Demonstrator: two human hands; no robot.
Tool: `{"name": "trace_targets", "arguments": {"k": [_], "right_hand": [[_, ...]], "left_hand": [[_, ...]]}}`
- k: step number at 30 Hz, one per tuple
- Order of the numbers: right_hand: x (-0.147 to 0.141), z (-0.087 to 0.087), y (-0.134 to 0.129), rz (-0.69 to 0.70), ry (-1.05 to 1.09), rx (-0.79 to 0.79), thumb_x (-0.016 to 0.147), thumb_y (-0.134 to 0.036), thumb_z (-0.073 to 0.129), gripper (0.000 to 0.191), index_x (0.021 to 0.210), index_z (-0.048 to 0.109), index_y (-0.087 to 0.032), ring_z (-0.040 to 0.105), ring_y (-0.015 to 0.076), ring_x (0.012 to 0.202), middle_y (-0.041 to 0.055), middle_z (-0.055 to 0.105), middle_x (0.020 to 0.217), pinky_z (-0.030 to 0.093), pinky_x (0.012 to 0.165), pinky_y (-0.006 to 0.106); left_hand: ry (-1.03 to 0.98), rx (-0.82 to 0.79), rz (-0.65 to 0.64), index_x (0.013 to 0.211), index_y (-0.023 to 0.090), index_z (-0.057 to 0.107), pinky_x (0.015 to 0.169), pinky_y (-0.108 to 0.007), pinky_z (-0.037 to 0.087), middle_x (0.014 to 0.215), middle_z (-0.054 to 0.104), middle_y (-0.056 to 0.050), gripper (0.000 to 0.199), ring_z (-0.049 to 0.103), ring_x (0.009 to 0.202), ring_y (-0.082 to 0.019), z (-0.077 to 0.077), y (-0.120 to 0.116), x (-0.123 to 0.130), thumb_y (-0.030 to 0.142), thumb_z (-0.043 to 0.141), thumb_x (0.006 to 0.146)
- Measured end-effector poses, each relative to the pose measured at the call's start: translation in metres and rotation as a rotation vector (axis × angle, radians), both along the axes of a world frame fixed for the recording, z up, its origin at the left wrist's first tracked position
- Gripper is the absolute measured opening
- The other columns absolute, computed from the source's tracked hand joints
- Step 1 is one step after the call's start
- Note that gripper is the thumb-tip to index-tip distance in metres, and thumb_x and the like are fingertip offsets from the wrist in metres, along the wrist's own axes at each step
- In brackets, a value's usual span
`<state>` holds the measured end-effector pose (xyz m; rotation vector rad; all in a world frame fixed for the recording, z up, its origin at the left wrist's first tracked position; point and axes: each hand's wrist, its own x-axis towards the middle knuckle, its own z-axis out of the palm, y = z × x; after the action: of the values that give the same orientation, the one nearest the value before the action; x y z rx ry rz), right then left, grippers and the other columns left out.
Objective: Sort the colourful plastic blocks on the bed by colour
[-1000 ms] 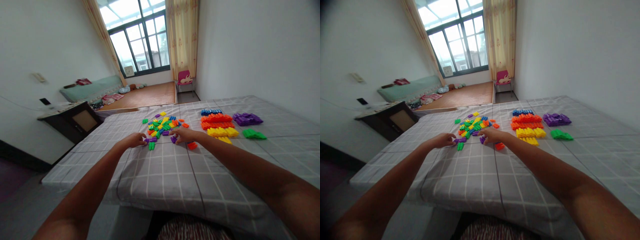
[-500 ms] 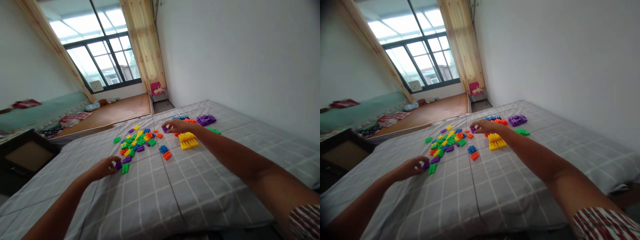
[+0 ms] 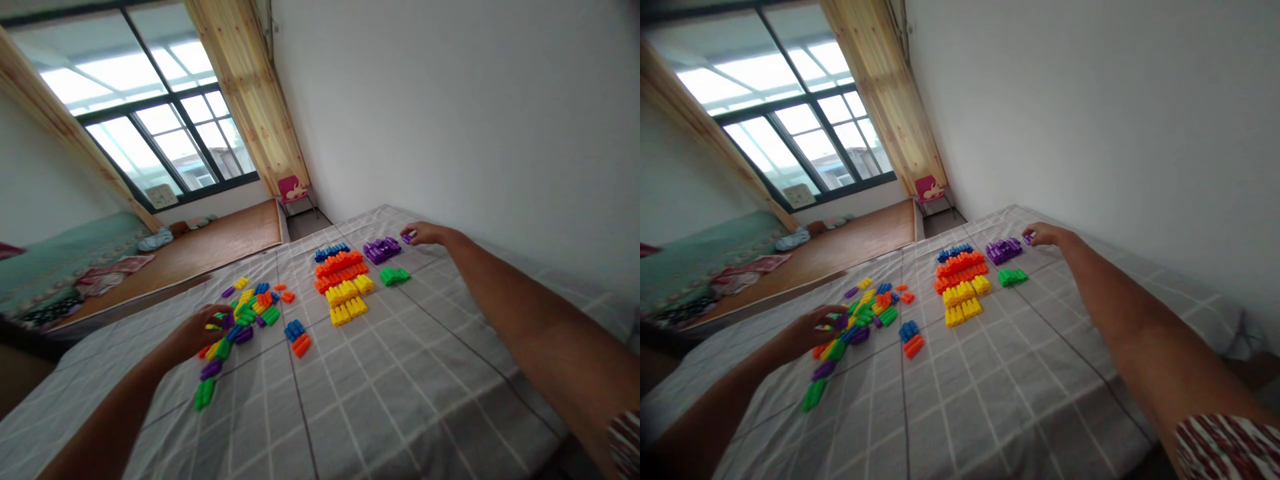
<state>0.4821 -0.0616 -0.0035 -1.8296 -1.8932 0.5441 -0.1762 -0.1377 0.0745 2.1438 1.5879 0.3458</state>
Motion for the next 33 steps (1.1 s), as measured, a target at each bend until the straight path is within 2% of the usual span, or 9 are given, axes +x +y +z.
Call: {"name": "trace_targets", "arguments": {"k": [4,9,12,15,19,21,24,33], "right_hand": [[-0.004,-0.015,0.006,0.056,0.021,-0.033,0.060,-0.008,0.065,0.043,0.102,0.070,-0.014,0.066,0.0216,0.095,0.0083,0.070,0.110,0.050,0.085,0.027],[0.000,-0.027,0.007,0.097,0.178,-0.042,0.060,-0.010,0.069,0.057,0.117,0.063,-0.010,0.065,0.0217,0.099,0.0140,0.063,0.124,0.052,0.082,0.027],[0.009,-0.032,0.004,0.084,0.286,-0.040,0.065,-0.013,0.068,0.061,0.125,0.057,-0.012,0.065,0.0209,0.101,0.0150,0.056,0.134,0.053,0.082,0.028],[0.015,-0.039,0.000,-0.002,0.328,0.017,0.072,-0.014,0.063,0.054,0.126,0.057,-0.011,0.064,0.0204,0.104,0.0155,0.058,0.132,0.052,0.084,0.028],[0.013,-0.046,-0.002,-0.119,0.271,0.122,0.076,-0.013,0.058,0.044,0.120,0.060,-0.012,0.064,0.0189,0.102,0.0138,0.064,0.122,0.050,0.087,0.027],[0.011,-0.047,-0.002,-0.126,0.237,0.145,0.077,-0.012,0.056,0.041,0.117,0.061,-0.012,0.065,0.0179,0.100,0.0123,0.066,0.119,0.050,0.086,0.025],[0.011,-0.049,0.001,-0.120,0.200,0.161,0.078,-0.013,0.055,0.039,0.116,0.062,-0.012,0.065,0.0174,0.099,0.0111,0.067,0.117,0.049,0.087,0.026],[0.013,-0.054,0.011,-0.116,0.167,0.170,0.078,-0.016,0.055,0.036,0.112,0.065,-0.014,0.066,0.0172,0.099,0.0095,0.069,0.113,0.048,0.088,0.026]], "left_hand": [[0.001,0.048,-0.188,0.117,0.019,0.057,0.085,-0.038,0.055,0.103,0.069,-0.007,0.054,0.066,0.096,-0.023,0.002,0.031,0.083,0.045,0.064,0.071],[-0.039,0.158,-0.417,0.114,0.015,0.057,0.080,-0.035,0.055,0.108,0.068,-0.010,0.046,0.065,0.092,-0.020,0.002,0.070,0.206,0.029,0.066,0.071],[-0.049,0.208,-0.530,0.109,0.014,0.059,0.083,-0.035,0.053,0.104,0.069,-0.010,0.038,0.064,0.092,-0.019,-0.001,0.093,0.284,0.023,0.066,0.072],[-0.037,0.250,-0.562,0.105,0.013,0.062,0.085,-0.034,0.052,0.106,0.068,-0.010,0.033,0.064,0.093,-0.019,-0.008,0.113,0.357,0.022,0.066,0.074],[-0.040,0.227,-0.515,0.122,0.013,0.057,0.086,-0.031,0.051,0.117,0.066,-0.011,0.049,0.063,0.098,-0.018,-0.020,0.133,0.429,0.011,0.061,0.073],[-0.002,0.198,-0.467,0.125,0.013,0.056,0.087,-0.030,0.051,0.119,0.065,-0.012,0.051,0.063,0.100,-0.018,-0.027,0.139,0.452,0.010,0.059,0.074],[0.074,0.152,-0.423,0.126,0.010,0.056,0.087,-0.029,0.050,0.120,0.065,-0.014,0.051,0.063,0.101,-0.019,-0.037,0.147,0.470,0.010,0.059,0.075],[0.200,0.096,-0.421,0.128,0.011,0.055,0.086,-0.026,0.050,0.120,0.065,-0.014,0.057,0.063,0.102,-0.021,-0.061,0.161,0.479,0.015,0.063,0.071]]}}
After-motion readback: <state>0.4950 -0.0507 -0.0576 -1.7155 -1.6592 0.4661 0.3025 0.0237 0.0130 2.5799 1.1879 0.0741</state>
